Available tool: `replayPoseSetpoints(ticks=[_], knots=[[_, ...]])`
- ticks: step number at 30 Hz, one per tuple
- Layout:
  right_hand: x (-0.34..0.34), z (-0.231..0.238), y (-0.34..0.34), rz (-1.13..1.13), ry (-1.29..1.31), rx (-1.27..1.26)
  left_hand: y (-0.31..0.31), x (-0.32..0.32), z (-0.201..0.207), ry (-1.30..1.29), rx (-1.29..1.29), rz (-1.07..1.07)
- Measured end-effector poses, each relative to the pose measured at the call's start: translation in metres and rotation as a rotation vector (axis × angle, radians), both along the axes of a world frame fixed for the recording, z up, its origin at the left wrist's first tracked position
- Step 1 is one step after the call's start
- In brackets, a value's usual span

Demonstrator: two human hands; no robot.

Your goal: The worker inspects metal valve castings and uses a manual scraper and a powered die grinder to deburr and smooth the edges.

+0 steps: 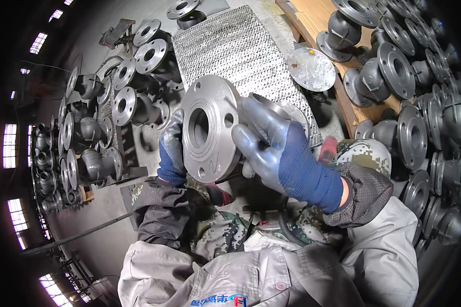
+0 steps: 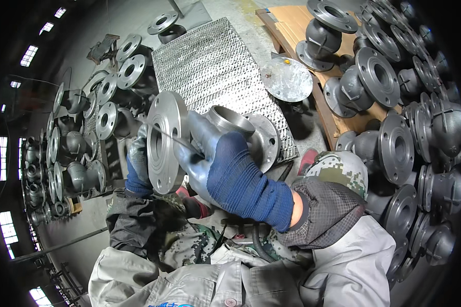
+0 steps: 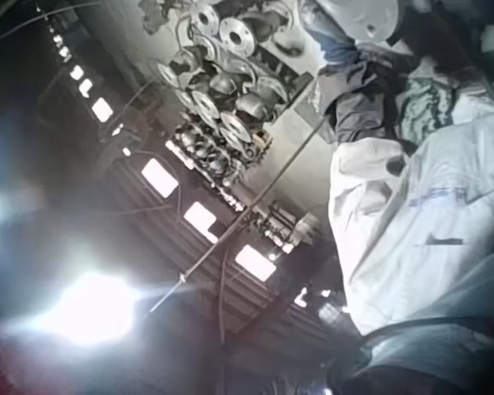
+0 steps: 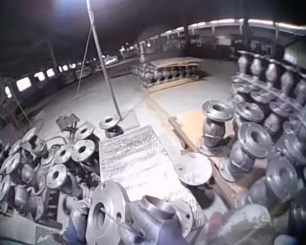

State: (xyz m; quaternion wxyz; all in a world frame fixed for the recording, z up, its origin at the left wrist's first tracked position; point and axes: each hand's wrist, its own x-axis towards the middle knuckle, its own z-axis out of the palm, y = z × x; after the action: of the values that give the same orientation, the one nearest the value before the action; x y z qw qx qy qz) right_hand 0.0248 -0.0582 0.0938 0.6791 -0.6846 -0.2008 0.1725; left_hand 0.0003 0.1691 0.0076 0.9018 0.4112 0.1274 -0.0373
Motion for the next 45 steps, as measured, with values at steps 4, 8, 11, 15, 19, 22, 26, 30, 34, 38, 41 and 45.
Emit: replayPoseSetpoints(ticks=[4, 8, 11, 15, 19, 22, 26, 30, 34, 38, 41, 45], knots=[[-0.014, -0.014, 0.001, 0.025, -0.013, 0.077, 0.01, -0.01, 0.015, -0.418, 1.256, 0.273], [-0.01, -0.021, -0.012, 0.011, -0.027, 0.043, -0.046, -0.042, 0.08, -0.272, 1.131, 0.053], [0.024, -0.022, -0.043, -0.134, 0.301, 0.162, -0.046, -0.058, 0.064, -0.4, 1.767, -0.005], [0.05, -0.075, -0.095, -0.522, 0.246, -0.245, -0.027, -0.066, 0.052, -0.086, 1.16, 0.064], [0.01, -0.171, -0.105, -0.496, 0.522, -0.112, 0.007, -0.086, 0.02, 0.083, 1.18, 0.07], [-0.028, -0.213, -0.089, -0.325, 0.839, -0.025, 0.011, -0.096, 0.017, -0.057, 1.234, 0.154], [-0.055, -0.196, -0.055, -0.56, 0.907, 0.377, 0.009, -0.099, 0.017, 0.005, 1.172, 0.185], [-0.038, -0.187, -0.051, -0.402, 0.733, 0.239, 0.024, -0.102, 0.011, 0.155, 1.02, 0.169], [-0.001, -0.189, -0.053, -0.375, 0.62, 0.252, 0.016, -0.077, 0.021, 0.152, 0.913, 0.171], [0.021, -0.142, -0.044, -0.35, 0.545, -0.138, 0.036, -0.079, 0.019, 0.025, 0.935, 0.042], [0.004, -0.17, -0.053, -0.435, 0.41, -0.101, 0.008, -0.051, 0.04, -0.054, 1.067, 0.097], [-0.007, -0.186, -0.047, -0.429, 0.506, -0.056, 0.03, -0.054, 0.013, -0.43, 1.374, 0.227]])
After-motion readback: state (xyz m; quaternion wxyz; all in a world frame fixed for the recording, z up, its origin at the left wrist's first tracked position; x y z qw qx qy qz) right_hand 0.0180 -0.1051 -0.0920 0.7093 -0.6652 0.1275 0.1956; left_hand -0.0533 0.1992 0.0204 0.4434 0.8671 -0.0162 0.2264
